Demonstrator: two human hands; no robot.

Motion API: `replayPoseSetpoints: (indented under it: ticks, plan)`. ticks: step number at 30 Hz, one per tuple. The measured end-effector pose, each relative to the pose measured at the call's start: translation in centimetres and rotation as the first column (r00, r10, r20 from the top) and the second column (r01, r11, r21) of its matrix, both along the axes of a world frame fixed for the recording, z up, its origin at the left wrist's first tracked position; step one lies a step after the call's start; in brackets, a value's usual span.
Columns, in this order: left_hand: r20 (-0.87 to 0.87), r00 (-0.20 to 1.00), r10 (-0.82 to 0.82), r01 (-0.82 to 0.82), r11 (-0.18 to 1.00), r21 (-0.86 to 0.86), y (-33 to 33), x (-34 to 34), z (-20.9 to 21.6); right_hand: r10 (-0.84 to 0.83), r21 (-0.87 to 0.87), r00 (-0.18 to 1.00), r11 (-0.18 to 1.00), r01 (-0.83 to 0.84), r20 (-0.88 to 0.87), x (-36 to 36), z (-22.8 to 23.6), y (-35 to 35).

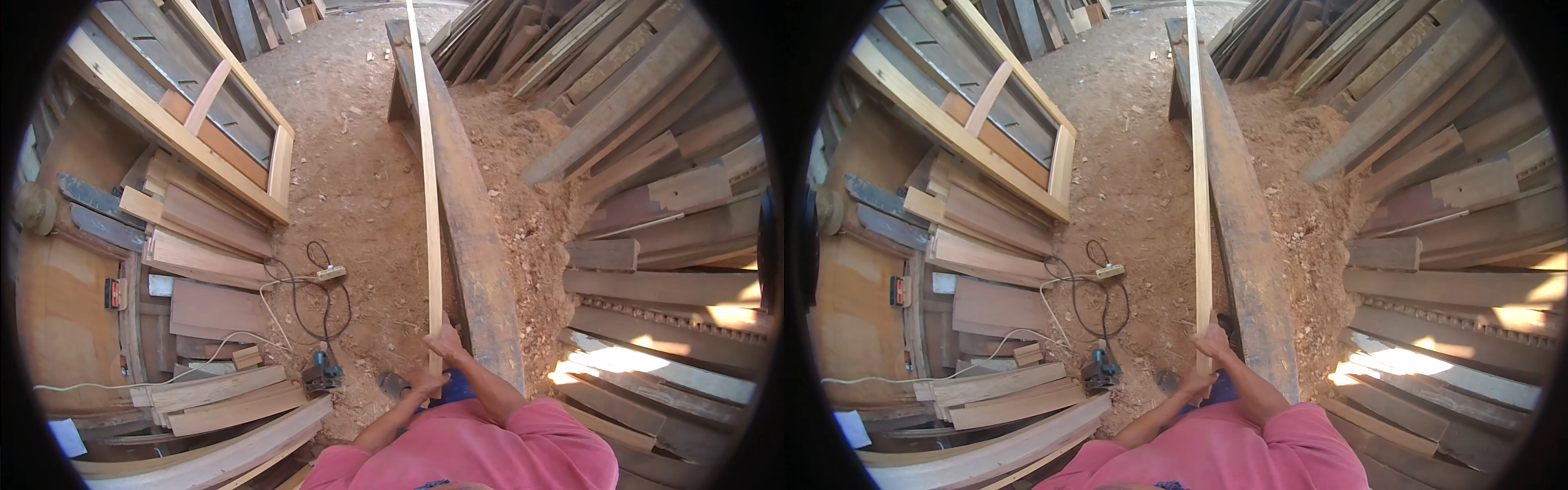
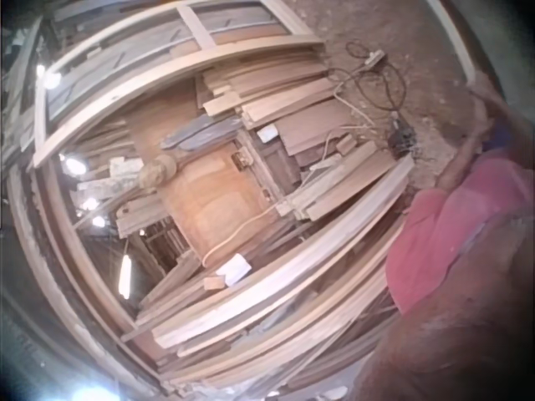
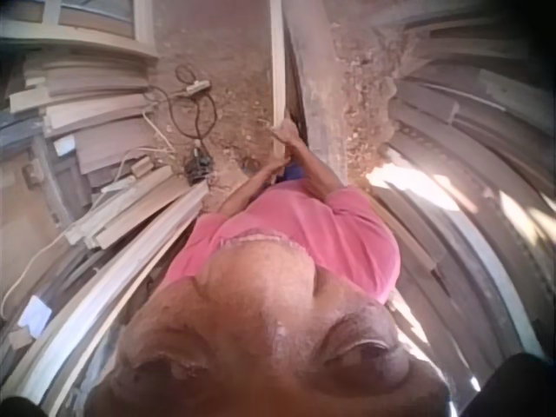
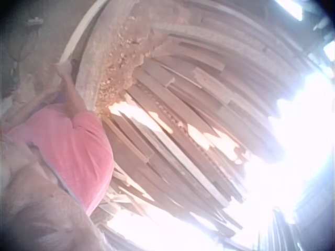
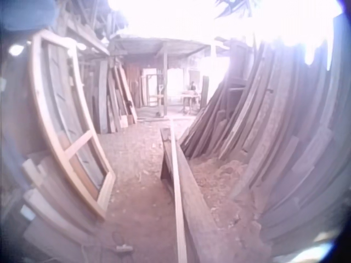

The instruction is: The person selects a piece of curved wood from a stack, brings it to a workbench, and measures its length and width using a tape measure.

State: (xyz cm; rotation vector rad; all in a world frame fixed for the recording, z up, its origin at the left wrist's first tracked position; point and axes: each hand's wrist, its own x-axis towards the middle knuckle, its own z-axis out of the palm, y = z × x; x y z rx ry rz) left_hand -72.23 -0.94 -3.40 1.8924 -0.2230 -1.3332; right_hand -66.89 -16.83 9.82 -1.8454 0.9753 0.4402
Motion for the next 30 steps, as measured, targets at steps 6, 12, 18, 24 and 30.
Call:
replayPoseSetpoints:
  ticks: [6, 12, 18, 24, 30]
  plan:
    - [0.082, 0.992, 0.098, -0.068, 0.949, -0.309, -0.7, 0.5, 5.5, -0.346, 0.420, 0.885, 0.885, 0.199, 0.311, -2.1, -2.9, -0.2]
    - [-0.500, 0.855, 0.137, -0.343, 0.873, -0.346, 2.1, 2.3, 14.5, -0.469, 0.589, 0.868, 0.753, 0.294, 0.167, -2.6, 3.1, -0.1]
    - [-0.297, 0.950, -0.091, -0.164, 0.665, -0.729, 4.4, 4.9, 20.5, -0.427, 0.444, 0.842, 0.857, 0.261, 0.329, -1.1, 13.8, 1.5]
    - [-0.428, 0.900, 0.080, -0.414, 0.455, -0.788, 3.7, 3.9, 29.6, -0.428, 0.482, 0.797, 0.853, 0.201, 0.425, 0.5, 19.1, 3.1]
    - [-0.462, 0.871, 0.164, -0.464, 0.582, -0.668, 6.0, 5.3, 28.4, -0.439, 0.582, 0.792, 0.802, 0.133, 0.424, 1.5, 24.2, 6.2]
